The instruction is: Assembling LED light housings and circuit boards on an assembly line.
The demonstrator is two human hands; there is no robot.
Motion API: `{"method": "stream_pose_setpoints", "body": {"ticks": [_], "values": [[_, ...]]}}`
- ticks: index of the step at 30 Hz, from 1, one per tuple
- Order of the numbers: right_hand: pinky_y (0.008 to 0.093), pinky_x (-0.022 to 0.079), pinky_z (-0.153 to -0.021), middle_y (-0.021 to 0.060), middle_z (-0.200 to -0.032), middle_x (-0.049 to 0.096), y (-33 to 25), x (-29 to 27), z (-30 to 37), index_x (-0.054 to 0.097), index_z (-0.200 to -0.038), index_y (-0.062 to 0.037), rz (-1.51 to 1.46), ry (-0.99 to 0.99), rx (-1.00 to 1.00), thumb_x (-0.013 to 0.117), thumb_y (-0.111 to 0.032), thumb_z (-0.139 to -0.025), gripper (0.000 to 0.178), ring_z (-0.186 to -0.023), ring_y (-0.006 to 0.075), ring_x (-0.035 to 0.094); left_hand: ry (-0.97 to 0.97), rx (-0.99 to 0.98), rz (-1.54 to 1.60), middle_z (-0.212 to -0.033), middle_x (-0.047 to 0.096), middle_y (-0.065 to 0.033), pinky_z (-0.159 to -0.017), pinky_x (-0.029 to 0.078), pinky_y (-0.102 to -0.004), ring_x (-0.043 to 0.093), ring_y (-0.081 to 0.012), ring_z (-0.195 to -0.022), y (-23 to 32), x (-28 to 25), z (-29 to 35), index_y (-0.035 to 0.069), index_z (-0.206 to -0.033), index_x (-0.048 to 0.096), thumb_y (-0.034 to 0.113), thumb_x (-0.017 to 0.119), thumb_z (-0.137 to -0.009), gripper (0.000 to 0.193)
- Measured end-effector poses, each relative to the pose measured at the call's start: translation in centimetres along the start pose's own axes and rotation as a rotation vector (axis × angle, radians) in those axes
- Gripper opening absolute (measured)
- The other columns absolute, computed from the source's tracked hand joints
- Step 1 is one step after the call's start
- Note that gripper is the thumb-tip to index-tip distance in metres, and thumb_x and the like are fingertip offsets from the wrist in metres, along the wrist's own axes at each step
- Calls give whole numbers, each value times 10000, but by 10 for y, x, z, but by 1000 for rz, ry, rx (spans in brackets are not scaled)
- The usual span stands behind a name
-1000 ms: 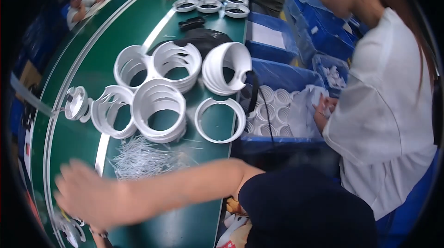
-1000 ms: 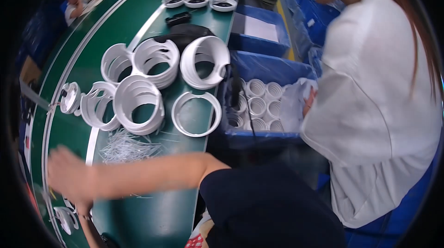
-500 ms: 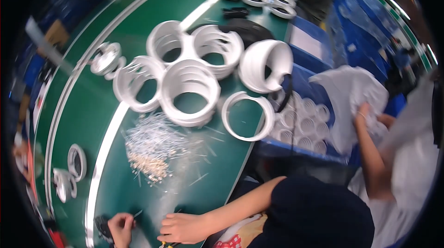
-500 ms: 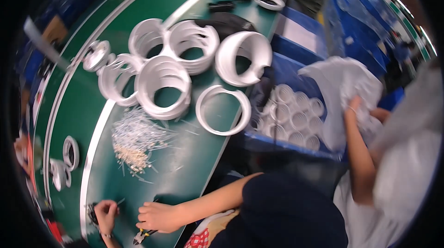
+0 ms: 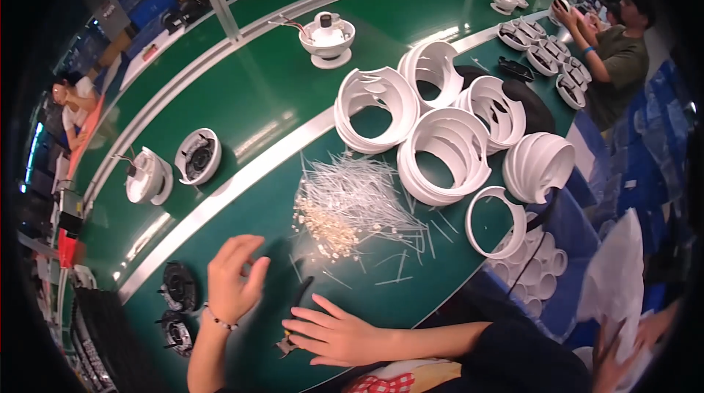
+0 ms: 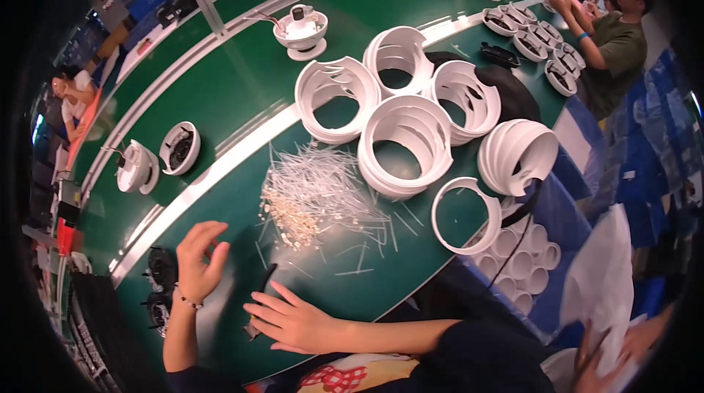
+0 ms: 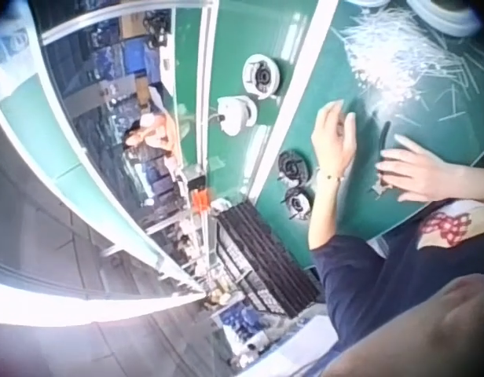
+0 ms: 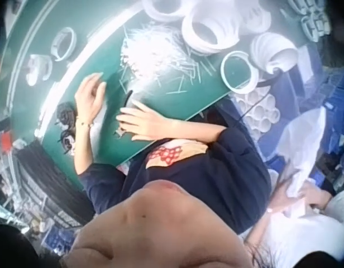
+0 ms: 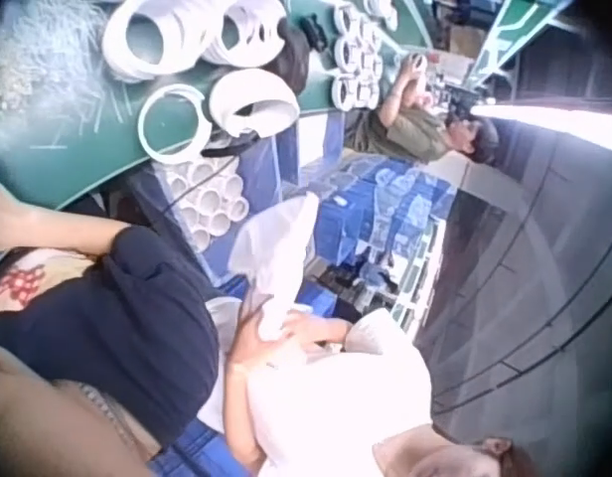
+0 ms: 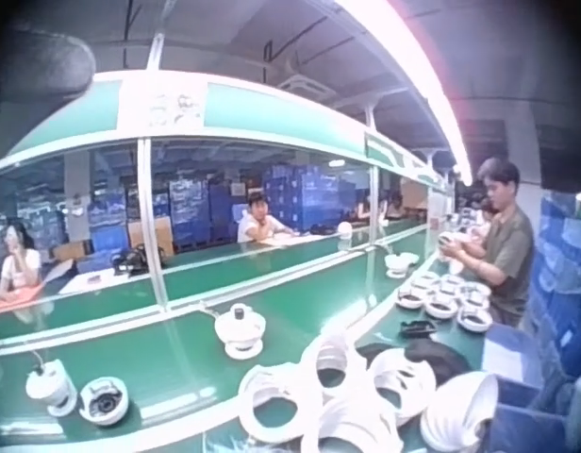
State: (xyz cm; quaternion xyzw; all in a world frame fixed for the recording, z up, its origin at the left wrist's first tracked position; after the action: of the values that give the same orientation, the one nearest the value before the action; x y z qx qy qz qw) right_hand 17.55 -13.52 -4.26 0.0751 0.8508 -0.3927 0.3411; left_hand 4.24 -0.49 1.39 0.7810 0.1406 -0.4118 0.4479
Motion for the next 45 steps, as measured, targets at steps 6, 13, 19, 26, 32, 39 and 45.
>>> {"method": "stream_pose_setpoints", "body": {"ticks": [6,13,19,26,32,39,45], "values": [[329,412,-600,67,-734,562,13,-101,48,594,-779,-77,511,531,355,674,-57,-595,202,-670,245,532,162,7,-151,-885,588,-149,-655,472,-313,582,-279,-767,-43,-35,18,5,-920,584,47,615,-710,216],[349,395,-695,105,-802,525,40,-126,125,586,-798,-12,837,503,849,720,-79,-570,273,-782,281,484,345,-96,-349,-866,599,-161,-730,453,-362,571,-315,-802,-117,-82,-45,-11,-862,589,90,599,-727,169],[335,398,-629,75,-753,562,19,-138,144,594,-705,-20,946,499,757,655,-38,-589,132,-726,261,491,421,-203,-444,-865,612,-149,-717,456,-360,581,-294,-811,-124,-119,-3,-2,-877,596,147,608,-734,206],[377,439,-575,141,-755,558,-23,-135,87,596,-701,-15,786,443,163,613,63,-612,119,-659,292,533,343,-434,-480,-837,617,-148,-687,466,-340,593,-270,-761,-161,-157,63,-10,-911,591,169,643,-708,275],[308,429,-595,35,-845,613,-23,-78,-28,635,-786,-52,372,-65,-184,595,-83,-550,242,-721,193,539,373,-423,-253,-891,621,-124,-648,481,-323,601,-233,-803,-115,-141,85,5,-954,583,184,615,-740,281],[336,466,-715,103,-770,554,8,9,-121,579,-750,15,182,-471,-406,548,-22,-569,187,-824,253,534,409,-531,-238,-886,617,-165,-733,466,-331,600,-280,-827,-119,-132,144,-21,-933,588,126,585,-754,231],[366,431,-826,129,-1020,530,24,26,-131,571,-922,1,307,-407,-344,584,-15,-613,310,-1006,303,486,477,-498,-282,-898,615,-163,-748,463,-341,595,-294,-843,-119,-142,158,-17,-923,591,111,594,-748,217]]}}
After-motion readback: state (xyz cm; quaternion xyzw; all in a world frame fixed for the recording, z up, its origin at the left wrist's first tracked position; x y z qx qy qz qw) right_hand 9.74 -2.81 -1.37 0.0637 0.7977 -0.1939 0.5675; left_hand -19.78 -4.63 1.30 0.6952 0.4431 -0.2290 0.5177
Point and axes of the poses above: each hand's wrist, its own z-axis away from the middle knuckle, its own x-axis out of the palm, y = z × x, the point moved 2 cm from there along -z, towards the middle knuckle
